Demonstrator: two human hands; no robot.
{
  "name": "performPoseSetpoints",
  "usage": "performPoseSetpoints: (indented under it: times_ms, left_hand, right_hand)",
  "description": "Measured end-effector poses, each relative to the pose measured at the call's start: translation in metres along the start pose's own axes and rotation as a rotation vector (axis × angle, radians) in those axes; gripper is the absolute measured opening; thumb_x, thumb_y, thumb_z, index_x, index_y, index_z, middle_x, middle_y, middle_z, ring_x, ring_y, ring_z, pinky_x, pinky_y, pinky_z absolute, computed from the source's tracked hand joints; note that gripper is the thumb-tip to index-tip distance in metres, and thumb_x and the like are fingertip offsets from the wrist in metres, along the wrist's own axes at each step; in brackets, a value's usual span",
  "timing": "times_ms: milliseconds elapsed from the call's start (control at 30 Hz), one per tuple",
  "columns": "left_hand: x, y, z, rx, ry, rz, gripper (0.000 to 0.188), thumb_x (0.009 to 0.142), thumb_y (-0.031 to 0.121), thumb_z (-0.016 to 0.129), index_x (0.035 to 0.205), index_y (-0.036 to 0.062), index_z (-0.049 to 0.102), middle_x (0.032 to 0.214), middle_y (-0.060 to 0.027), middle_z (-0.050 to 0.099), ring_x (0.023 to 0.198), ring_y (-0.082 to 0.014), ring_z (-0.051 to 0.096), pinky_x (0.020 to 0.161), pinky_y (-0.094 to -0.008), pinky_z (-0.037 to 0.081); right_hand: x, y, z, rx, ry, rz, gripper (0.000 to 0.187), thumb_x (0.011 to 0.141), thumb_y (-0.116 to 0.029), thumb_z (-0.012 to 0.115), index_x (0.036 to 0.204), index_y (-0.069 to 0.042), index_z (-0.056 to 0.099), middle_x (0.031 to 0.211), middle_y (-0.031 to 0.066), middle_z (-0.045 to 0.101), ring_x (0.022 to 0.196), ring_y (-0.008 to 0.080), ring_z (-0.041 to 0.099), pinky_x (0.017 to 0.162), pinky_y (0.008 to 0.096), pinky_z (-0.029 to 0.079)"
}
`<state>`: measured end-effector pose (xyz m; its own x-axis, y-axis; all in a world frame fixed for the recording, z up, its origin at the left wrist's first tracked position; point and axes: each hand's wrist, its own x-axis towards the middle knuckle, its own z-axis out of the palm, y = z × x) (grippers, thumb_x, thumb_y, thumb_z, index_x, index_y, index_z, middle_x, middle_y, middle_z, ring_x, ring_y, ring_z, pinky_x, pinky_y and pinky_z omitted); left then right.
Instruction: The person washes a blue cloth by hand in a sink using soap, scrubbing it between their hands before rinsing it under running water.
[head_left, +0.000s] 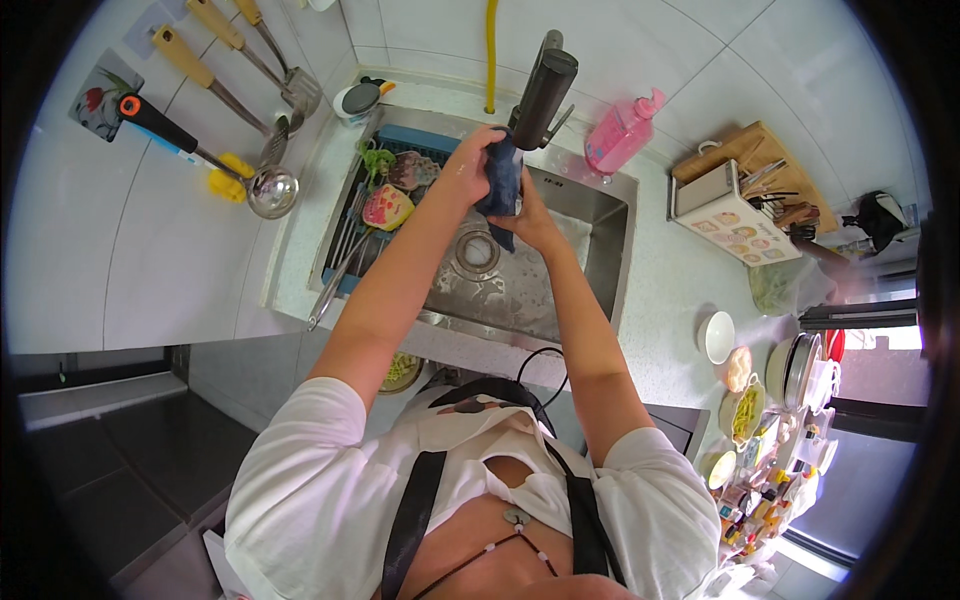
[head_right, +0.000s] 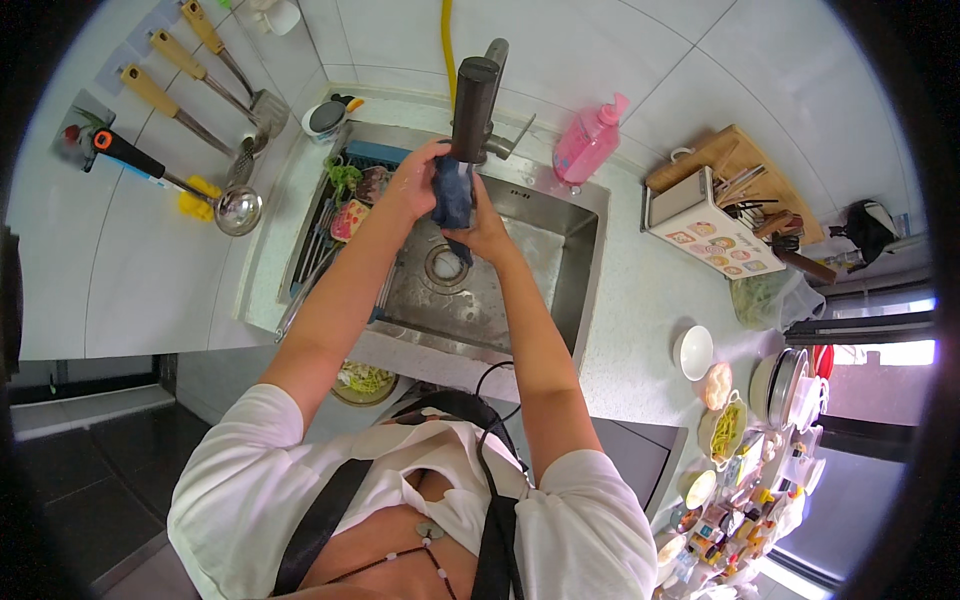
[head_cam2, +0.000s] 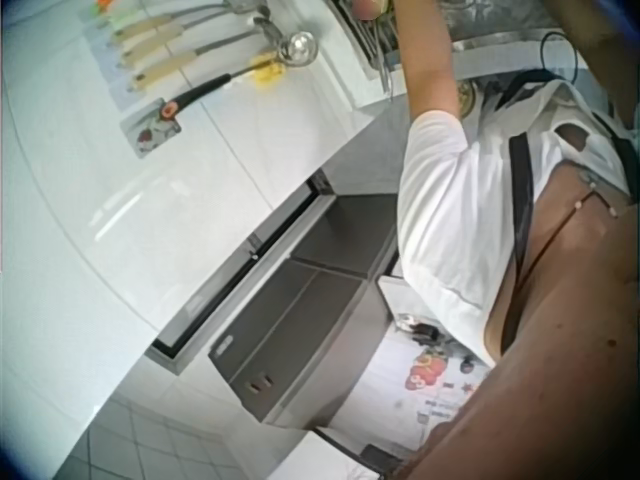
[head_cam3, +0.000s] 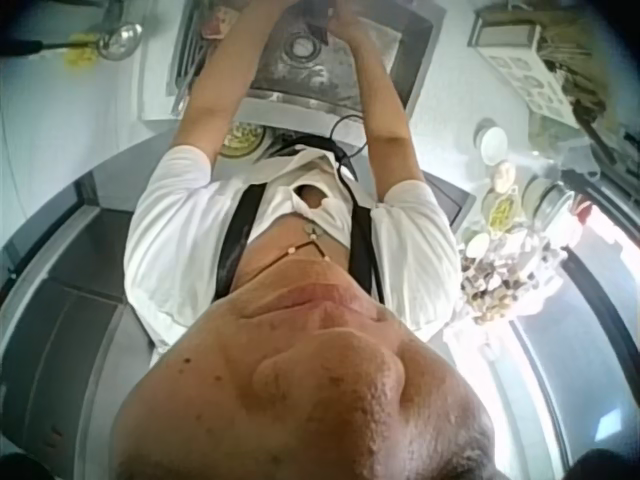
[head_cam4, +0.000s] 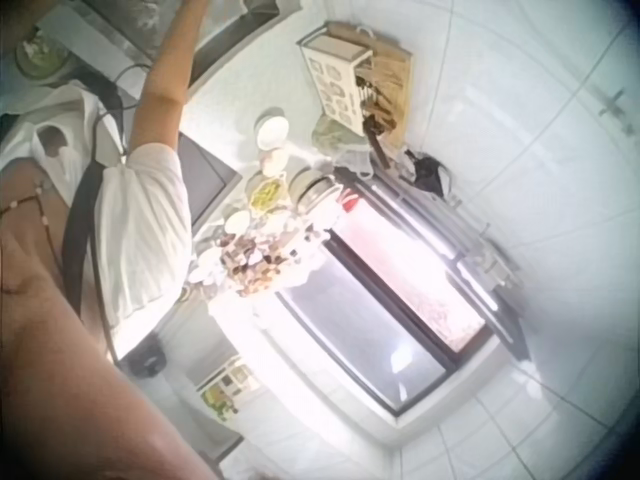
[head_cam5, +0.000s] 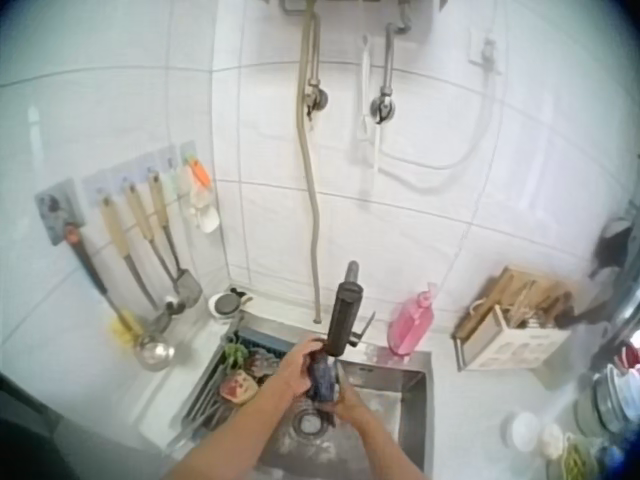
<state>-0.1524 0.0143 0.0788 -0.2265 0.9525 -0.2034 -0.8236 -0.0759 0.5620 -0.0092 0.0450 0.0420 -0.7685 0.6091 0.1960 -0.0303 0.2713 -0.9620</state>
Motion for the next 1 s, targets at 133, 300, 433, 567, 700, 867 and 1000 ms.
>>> performPoseSetpoints:
  times_ms: [133, 300, 433, 567, 700, 867, 1000]
  left_hand:
    - [-0.013, 0.009, -0.015, -0.024, 0.045, -0.018, 0.021, 0.075, 0.012, 0.053, 0.095, 0.0068, 0.055, 0.085, -0.0063, 0.057, 0.078, -0.0181, 0.056, 0.07, -0.0332, 0.047]
    - [-0.024, -0.005, -0.082, 0.225, 0.265, -0.035, 0.036, 0.071, 0.023, 0.058, 0.106, 0.0166, 0.054, 0.112, -0.0053, 0.047, 0.107, -0.0248, 0.043, 0.089, -0.0555, 0.027]
    - [-0.029, -0.033, -0.077, 0.098, 0.226, -0.216, 0.043, 0.075, 0.039, 0.057, 0.112, 0.0173, 0.05, 0.129, -0.0061, 0.034, 0.115, -0.0286, 0.035, 0.092, -0.0584, 0.019]
    - [-0.031, -0.049, -0.039, -0.263, 0.042, -0.321, 0.046, 0.08, 0.046, 0.049, 0.112, 0.0137, 0.049, 0.117, -0.0075, 0.048, 0.108, -0.0254, 0.045, 0.09, -0.052, 0.031]
    - [-0.025, -0.045, -0.024, -0.264, 0.143, -0.185, 0.036, 0.083, 0.038, 0.049, 0.109, 0.013, 0.049, 0.103, -0.0055, 0.056, 0.093, -0.0219, 0.055, 0.08, -0.0401, 0.044]
    - [-0.022, -0.035, -0.019, -0.001, 0.218, 0.008, 0.029, 0.084, 0.031, 0.048, 0.104, 0.0099, 0.05, 0.098, -0.0053, 0.057, 0.087, -0.021, 0.057, 0.076, -0.0383, 0.047]
    - [-0.013, -0.02, -0.018, 0.018, 0.112, -0.131, 0.027, 0.084, 0.03, 0.047, 0.1, 0.0077, 0.05, 0.093, -0.0065, 0.057, 0.082, -0.0197, 0.057, 0.07, -0.0334, 0.048]
  right_hand:
    - [0.007, 0.031, -0.019, -0.385, -0.031, 0.169, 0.054, 0.056, -0.008, 0.071, 0.106, -0.006, 0.051, 0.109, 0.0135, 0.05, 0.103, 0.0258, 0.048, 0.077, 0.0331, 0.043]
    - [0.01, 0.007, -0.035, -0.481, 0.223, 0.133, 0.042, 0.052, 0.0, 0.063, 0.093, -0.004, 0.057, 0.099, 0.0117, 0.054, 0.091, 0.028, 0.051, 0.077, 0.0315, 0.042]
    - [0.015, -0.011, -0.028, -0.265, 0.198, -0.116, 0.036, 0.056, 0.006, 0.054, 0.091, -0.002, 0.056, 0.095, 0.0089, 0.053, 0.085, 0.0231, 0.052, 0.077, 0.029, 0.041]
    - [0.017, -0.015, -0.02, 0.581, 0.235, 0.21, 0.044, 0.062, 0.008, 0.049, 0.105, 0.0, 0.048, 0.096, 0.0054, 0.053, 0.086, 0.0181, 0.053, 0.08, 0.0251, 0.039]
    - [0.017, -0.004, -0.02, 0.235, 0.446, 0.185, 0.054, 0.063, 0.004, 0.053, 0.115, -0.002, 0.041, 0.102, 0.0086, 0.05, 0.091, 0.0181, 0.052, 0.083, 0.0263, 0.039]
    - [-0.002, -0.039, -0.016, -0.276, 0.327, -0.049, 0.058, 0.064, -0.008, 0.064, 0.118, -0.008, 0.041, 0.107, 0.0136, 0.046, 0.097, 0.0236, 0.049, 0.085, 0.0316, 0.04]
    - [-0.003, -0.037, -0.008, -0.498, 0.323, -0.329, 0.046, 0.068, -0.021, 0.066, 0.109, -0.01, 0.048, 0.114, 0.0167, 0.039, 0.096, 0.0307, 0.049, 0.079, 0.0355, 0.043]
